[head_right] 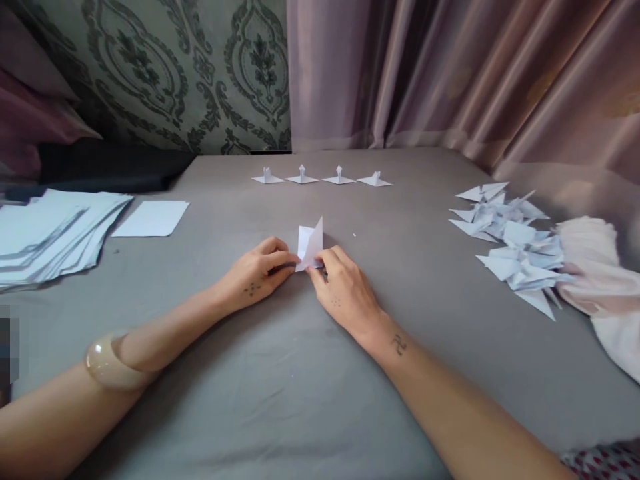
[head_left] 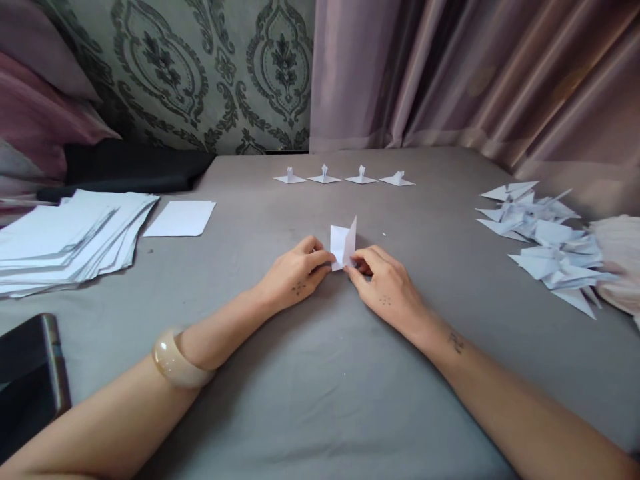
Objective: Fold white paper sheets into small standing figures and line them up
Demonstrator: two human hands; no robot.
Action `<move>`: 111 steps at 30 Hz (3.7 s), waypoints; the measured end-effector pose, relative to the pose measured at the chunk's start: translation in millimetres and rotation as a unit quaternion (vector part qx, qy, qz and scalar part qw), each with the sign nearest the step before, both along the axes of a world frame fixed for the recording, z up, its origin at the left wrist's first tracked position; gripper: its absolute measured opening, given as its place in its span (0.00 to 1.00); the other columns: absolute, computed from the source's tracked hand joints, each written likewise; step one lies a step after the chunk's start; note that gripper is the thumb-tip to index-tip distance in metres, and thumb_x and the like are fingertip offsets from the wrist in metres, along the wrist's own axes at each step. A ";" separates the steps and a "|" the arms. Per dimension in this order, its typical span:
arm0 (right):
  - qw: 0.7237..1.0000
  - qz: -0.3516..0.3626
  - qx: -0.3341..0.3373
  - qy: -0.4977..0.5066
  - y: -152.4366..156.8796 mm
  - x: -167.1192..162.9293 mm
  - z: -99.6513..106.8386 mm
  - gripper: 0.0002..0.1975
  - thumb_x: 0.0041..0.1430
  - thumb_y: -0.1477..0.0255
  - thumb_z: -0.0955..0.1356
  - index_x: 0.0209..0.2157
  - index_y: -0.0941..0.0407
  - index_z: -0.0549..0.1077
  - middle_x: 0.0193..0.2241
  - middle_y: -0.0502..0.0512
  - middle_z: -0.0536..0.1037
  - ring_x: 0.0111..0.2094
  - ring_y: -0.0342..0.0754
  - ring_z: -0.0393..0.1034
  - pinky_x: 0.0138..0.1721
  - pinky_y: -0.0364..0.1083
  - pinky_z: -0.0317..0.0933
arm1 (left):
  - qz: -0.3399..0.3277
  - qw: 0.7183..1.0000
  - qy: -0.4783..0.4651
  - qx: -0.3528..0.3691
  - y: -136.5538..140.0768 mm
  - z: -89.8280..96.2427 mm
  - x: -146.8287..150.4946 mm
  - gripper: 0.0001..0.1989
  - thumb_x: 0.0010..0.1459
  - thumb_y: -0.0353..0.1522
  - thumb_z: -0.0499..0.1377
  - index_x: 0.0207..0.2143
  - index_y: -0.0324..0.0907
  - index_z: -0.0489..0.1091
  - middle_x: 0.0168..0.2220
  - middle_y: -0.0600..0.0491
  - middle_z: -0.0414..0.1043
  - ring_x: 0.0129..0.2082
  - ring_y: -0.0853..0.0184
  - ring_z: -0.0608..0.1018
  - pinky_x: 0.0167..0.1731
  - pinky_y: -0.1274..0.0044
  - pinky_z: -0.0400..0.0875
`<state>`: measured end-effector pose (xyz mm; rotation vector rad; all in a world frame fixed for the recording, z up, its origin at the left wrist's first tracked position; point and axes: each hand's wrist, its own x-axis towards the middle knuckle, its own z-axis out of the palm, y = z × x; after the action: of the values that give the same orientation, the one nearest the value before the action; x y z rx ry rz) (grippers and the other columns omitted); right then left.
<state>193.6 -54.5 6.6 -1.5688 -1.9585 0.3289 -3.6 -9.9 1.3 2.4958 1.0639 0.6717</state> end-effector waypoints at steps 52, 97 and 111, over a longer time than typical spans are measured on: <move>0.981 0.006 -0.080 -0.176 -28.6 12.5 18.9 0.09 0.62 0.71 0.64 0.39 0.52 0.76 0.31 0.52 0.74 0.29 0.46 0.68 0.26 0.46 0.47 | -0.081 0.963 0.170 0.192 -17.6 22.7 11.0 0.15 0.67 0.29 0.47 0.35 0.39 0.73 0.31 0.50 0.75 0.32 0.66 0.76 0.39 0.71 0.63; 0.989 -0.040 -0.040 -0.139 -27.4 8.0 7.4 0.09 0.64 0.69 0.63 0.36 0.52 0.75 0.28 0.49 0.74 0.22 0.42 0.63 0.25 0.46 0.46 | 0.009 0.980 0.183 0.080 -28.2 34.9 20.3 0.16 0.68 0.33 0.46 0.31 0.40 0.70 0.31 0.51 0.73 0.33 0.64 0.75 0.35 0.71 0.65; 0.986 -0.065 -0.043 -0.148 -19.7 1.7 4.5 0.07 0.63 0.70 0.63 0.32 0.55 0.70 0.27 0.48 0.75 0.24 0.44 0.67 0.24 0.45 0.44 | 0.063 0.980 0.185 0.024 -22.3 31.6 25.9 0.16 0.67 0.33 0.48 0.28 0.40 0.68 0.29 0.52 0.70 0.30 0.66 0.72 0.35 0.72 0.61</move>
<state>195.3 -74.2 11.2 -1.8801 -2.0707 0.1324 22.3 -32.1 32.9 2.6773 1.3581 0.2685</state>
